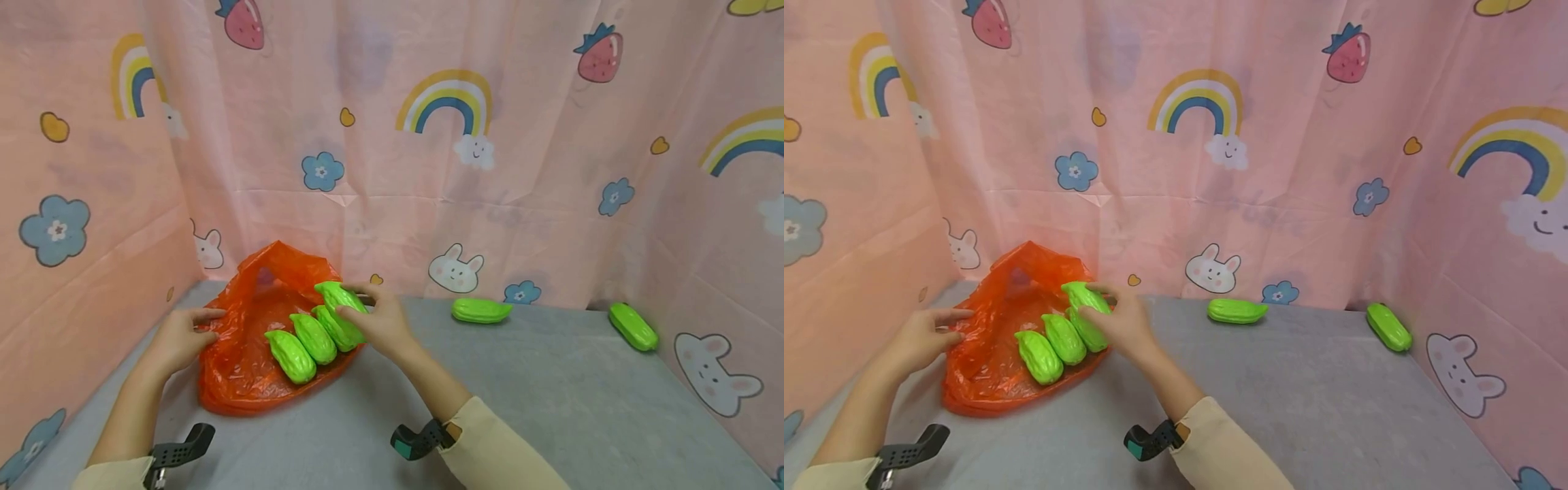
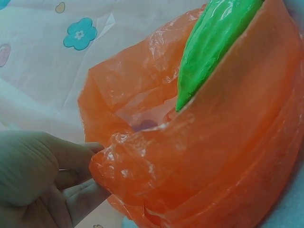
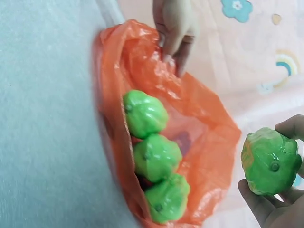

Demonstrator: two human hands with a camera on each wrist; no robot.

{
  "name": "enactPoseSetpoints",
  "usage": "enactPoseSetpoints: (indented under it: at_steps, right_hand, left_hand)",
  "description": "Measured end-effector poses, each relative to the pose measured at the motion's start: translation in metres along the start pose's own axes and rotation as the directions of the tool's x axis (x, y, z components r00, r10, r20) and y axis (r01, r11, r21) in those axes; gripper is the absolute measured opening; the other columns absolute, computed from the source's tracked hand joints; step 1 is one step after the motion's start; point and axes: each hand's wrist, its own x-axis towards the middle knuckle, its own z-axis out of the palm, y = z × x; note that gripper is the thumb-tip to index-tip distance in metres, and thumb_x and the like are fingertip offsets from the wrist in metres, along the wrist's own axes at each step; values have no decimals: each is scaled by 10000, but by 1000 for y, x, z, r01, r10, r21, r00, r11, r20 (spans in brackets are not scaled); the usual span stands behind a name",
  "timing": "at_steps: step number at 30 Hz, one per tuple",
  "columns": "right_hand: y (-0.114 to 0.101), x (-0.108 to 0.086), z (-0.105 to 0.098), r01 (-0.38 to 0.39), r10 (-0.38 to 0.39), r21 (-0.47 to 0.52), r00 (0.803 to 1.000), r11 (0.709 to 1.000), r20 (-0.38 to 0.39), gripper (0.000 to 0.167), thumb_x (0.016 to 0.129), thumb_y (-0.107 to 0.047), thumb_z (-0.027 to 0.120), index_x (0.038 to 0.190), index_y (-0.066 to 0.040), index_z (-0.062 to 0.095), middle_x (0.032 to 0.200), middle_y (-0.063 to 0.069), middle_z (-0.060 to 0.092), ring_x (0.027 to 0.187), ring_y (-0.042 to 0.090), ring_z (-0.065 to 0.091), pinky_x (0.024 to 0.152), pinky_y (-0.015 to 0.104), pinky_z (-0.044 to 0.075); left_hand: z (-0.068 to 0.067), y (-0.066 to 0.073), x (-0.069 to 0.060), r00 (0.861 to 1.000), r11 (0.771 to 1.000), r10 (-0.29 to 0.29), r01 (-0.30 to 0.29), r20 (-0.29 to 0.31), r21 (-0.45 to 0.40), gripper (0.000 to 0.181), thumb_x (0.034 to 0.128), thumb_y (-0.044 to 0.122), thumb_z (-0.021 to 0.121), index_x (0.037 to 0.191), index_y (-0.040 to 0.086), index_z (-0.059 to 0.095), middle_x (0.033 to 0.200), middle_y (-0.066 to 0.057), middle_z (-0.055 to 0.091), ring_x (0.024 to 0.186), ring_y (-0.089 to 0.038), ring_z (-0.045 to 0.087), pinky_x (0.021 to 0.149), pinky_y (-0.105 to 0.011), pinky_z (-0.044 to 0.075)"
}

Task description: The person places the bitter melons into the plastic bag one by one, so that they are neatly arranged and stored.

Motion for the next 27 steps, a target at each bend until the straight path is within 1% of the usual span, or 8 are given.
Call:
enactPoseSetpoints:
  at_steps: [3, 5, 9, 11, 14, 19, 23, 27]
  right_hand:
    - [-2, 2, 9, -3, 3, -28, 1000, 1000, 16, 373, 886, -207, 740, 1253, -140, 715, 1261, 64, 706, 1109, 280, 681, 841, 330, 606]
    - [-3, 3, 15, -17, 18, -37, 999, 999, 29, 376, 885, -214, 739, 1255, -150, 715, 1252, 50, 710, 1097, 248, 676, 839, 311, 597]
    - [-3, 6, 26, -15, 18, -49, 999, 999, 43, 378, 883, -206, 739, 1254, -137, 714, 1234, 47, 716, 1082, 219, 667, 848, 296, 582]
    - [-3, 8, 31, -16, 19, -56, 999, 998, 48, 375, 881, -202, 740, 1248, -129, 716, 1227, 48, 715, 1073, 209, 662, 847, 289, 575]
    - [-1, 11, 39, -27, 30, -65, 998, 998, 55, 367, 879, -201, 737, 1239, -126, 720, 1201, 54, 715, 1046, 193, 653, 818, 269, 570]
    - [2, 14, 49, -48, 52, -79, 997, 996, 56, 360, 869, -190, 740, 1222, -120, 727, 1159, 69, 721, 1006, 181, 648, 765, 228, 560]
    - [3, 16, 54, -80, 86, -104, 995, 991, 55, 364, 869, -230, 746, 1226, -161, 732, 1167, 40, 728, 1012, 175, 655, 773, 229, 555]
    - [4, 15, 59, -94, 103, -117, 992, 989, 71, 365, 865, -258, 741, 1220, -173, 734, 1173, 25, 724, 1003, 166, 648, 789, 249, 545]
  left_hand:
    - [0, -1, 0, 1000, 1000, 3, -3, -1, 6, 422, 949, 16, 579, 1354, -104, 565, 1376, -385, 506, 950, -310, 579, 716, -278, 563]
    - [0, -1, 1, 1000, 1000, 6, -5, -4, 9, 419, 949, 16, 581, 1349, -107, 568, 1371, -387, 510, 970, -328, 581, 738, -299, 576]
    - [0, -2, 1, 1000, 1000, 2, -2, -9, 14, 414, 948, 11, 584, 1344, -110, 571, 1359, -390, 514, 986, -351, 589, 765, -346, 595]
    - [-1, -2, 1, 1000, 1000, 0, 0, -9, 17, 416, 949, 13, 583, 1346, -109, 569, 1359, -389, 514, 982, -349, 589, 761, -346, 595]
    - [-1, -3, 0, 1000, 1000, 5, -5, -12, 25, 414, 948, 17, 586, 1344, -106, 573, 1370, -390, 507, 984, -353, 593, 755, -340, 590]
    - [-2, -3, -1, 1000, 1000, 1, -1, -6, 16, 414, 951, 15, 583, 1347, -106, 570, 1391, -396, 487, 1000, -369, 598, 775, -372, 610]
    - [-1, -3, -1, 1000, 1000, -1, 1, -6, 14, 417, 955, 26, 576, 1352, -101, 569, 1376, -389, 503, 1002, -361, 595, 787, -381, 614]
    - [0, -2, -1, 1000, 1000, 0, 0, -10, 16, 417, 956, 33, 576, 1351, -98, 572, 1360, -385, 515, 1007, -365, 586, 792, -379, 611]
